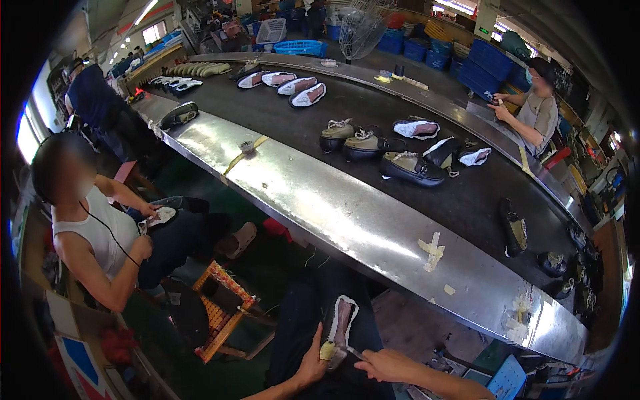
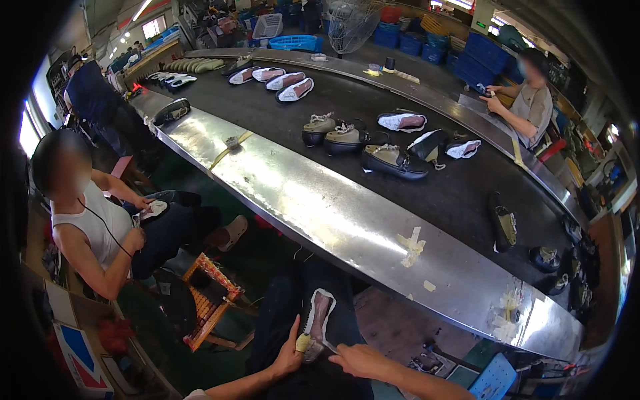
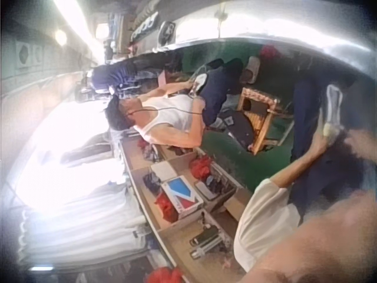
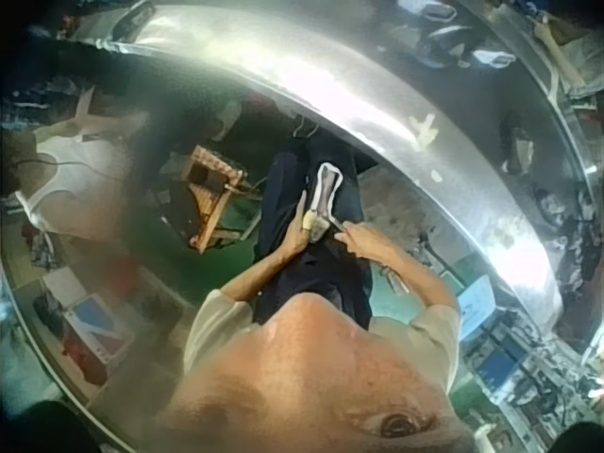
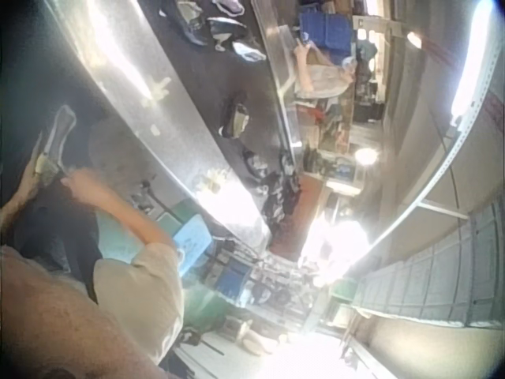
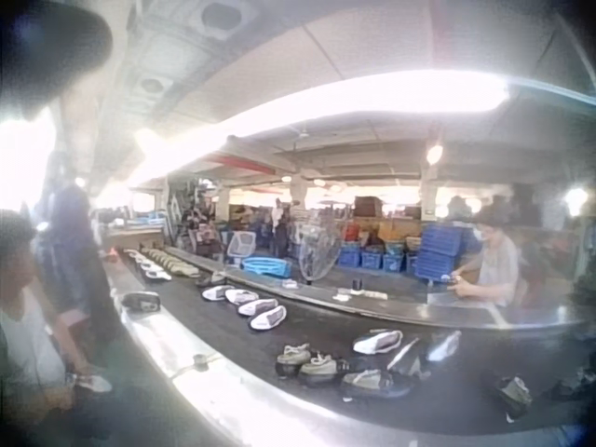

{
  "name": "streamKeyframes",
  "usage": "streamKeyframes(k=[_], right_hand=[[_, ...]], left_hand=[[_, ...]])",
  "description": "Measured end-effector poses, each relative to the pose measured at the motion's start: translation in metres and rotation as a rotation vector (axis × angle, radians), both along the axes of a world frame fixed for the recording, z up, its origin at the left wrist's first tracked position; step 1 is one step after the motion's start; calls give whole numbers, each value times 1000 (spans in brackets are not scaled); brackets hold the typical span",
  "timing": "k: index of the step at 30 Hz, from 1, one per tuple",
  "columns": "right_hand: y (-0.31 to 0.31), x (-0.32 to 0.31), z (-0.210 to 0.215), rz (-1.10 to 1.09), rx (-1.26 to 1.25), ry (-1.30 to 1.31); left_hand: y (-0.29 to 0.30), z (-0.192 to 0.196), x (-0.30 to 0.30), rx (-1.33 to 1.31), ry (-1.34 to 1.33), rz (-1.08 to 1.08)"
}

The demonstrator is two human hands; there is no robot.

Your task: The recorder is assembling and finishing shoes at a factory workstation, using tools to refine the edges and shape of the shoe soles.

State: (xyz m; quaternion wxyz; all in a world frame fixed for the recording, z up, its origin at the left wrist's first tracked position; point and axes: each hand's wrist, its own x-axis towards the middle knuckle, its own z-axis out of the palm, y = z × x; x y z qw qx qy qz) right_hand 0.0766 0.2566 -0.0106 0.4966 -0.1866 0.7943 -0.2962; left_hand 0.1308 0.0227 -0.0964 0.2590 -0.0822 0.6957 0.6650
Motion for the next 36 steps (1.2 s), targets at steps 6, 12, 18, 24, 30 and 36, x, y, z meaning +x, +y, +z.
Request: streamKeyframes(k=[6, 12, 18, 24, 30, 36], right_hand=[[-22, 8, -27, -80, -227, 753], [-29, 2, -8, -29, -104, 784], [-16, -24, 7, -26, -87, 557], [-12, -51, 2, -74, -20, 533], [-33, -30, -9, -109, 117, 571], [-31, -44, 21, -152, 17, 717]], left_hand=[[-7, -17, 21, 128, 216, -20], [-12, -20, 15, -22, 342, -96], [-16, 24, -14, -377, 275, -107], [0, -17, -42, 162, 218, 276], [5, -3, -50, 2, 205, 110], [-2, 1, -61, -134, 320, 67]])
